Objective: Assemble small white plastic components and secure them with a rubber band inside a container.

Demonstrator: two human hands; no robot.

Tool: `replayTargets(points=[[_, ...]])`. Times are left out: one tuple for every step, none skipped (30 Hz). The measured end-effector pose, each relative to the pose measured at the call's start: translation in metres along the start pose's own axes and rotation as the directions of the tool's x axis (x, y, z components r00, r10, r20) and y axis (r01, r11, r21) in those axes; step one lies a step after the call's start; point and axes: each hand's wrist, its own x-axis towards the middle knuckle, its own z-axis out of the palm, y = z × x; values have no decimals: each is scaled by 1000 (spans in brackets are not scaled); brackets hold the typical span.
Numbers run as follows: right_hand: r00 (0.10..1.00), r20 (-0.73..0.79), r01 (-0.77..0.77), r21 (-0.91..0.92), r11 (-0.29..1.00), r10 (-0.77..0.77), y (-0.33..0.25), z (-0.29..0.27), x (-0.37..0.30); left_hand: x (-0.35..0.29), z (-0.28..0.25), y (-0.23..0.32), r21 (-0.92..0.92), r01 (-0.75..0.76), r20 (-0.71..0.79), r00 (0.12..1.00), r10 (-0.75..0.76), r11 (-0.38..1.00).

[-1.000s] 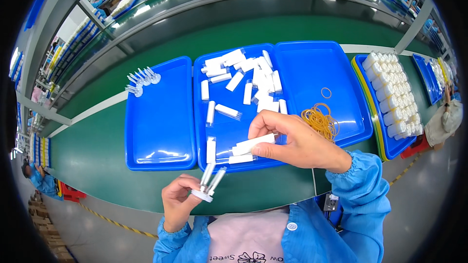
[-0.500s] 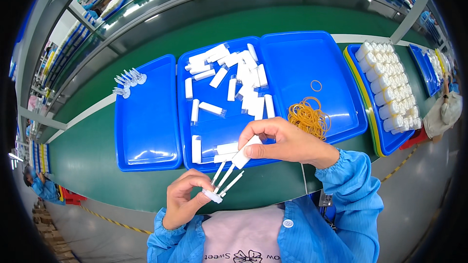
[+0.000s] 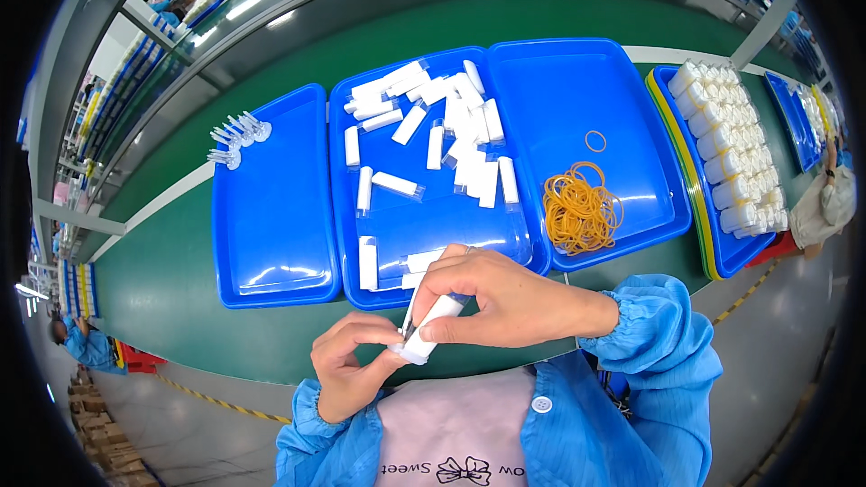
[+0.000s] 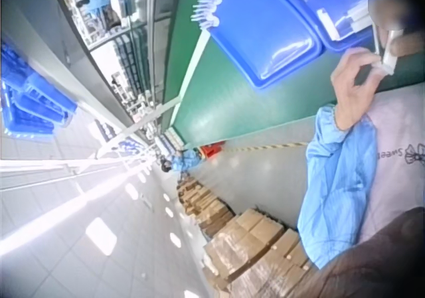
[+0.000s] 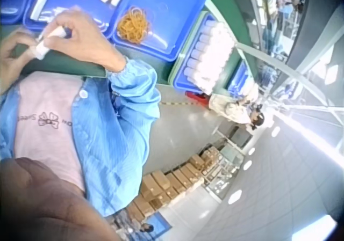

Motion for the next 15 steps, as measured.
replayTargets(points=[[1000, 20, 21, -47, 999, -21, -1, -1, 2, 0, -2, -2, -21, 19, -10, 1000, -19, 1000], [998, 41, 44, -94, 995, -40, -2, -2, 5, 1, -6, -5, -42, 37, -20, 999, -38, 998], [994, -62, 79, -212, 974, -94, -3, -2, 11, 2, -9, -8, -64, 56, -30, 998, -58, 996], [974, -159, 103, -328, 939, -162, -3, -1, 18, 2, -12, -10, -175, 116, -79, 988, -132, 978], [940, -245, 112, -441, 891, -239, -2, -3, 24, 3, -15, -10, -264, 131, -142, 975, -173, 955], [933, -264, 61, -551, 832, -244, 0, -6, 29, 4, -20, -9, -353, 138, -200, 955, -219, 925], [944, -185, 83, -668, 740, -273, 3, -8, 35, 1, -30, -14, -308, 113, -218, 958, -186, 945], [951, -106, 107, -768, 632, -289, 11, -8, 40, 1, -34, -16, -328, 106, -262, 944, -198, 939], [971, -13, 125, -826, 550, -239, 20, -3, 43, 0, -38, -17, -335, 99, -272, 942, -197, 937], [982, 74, 150, -871, 467, -176, 28, 3, 45, -1, -41, -18, -342, 96, -280, 939, -199, 935], [983, 153, 182, -906, 382, -104, 32, 8, 47, 0, -42, -17, -347, 89, -290, 936, -197, 934], [985, 154, 172, -920, 351, -78, 34, 11, 48, 1, -42, -15, -353, 82, -299, 934, -195, 932], [986, 161, 169, -932, 322, -53, 34, 15, 52, 1, -43, -14, -358, 76, -315, 929, -196, 931], [986, 165, 166, -942, 291, -28, 34, 18, 55, 1, -43, -15, -359, 80, -334, 919, -207, 930], [982, 183, 190, -954, 232, -53, 36, 20, 59, 1, -43, -16, -360, 83, -352, 910, -218, 929]])
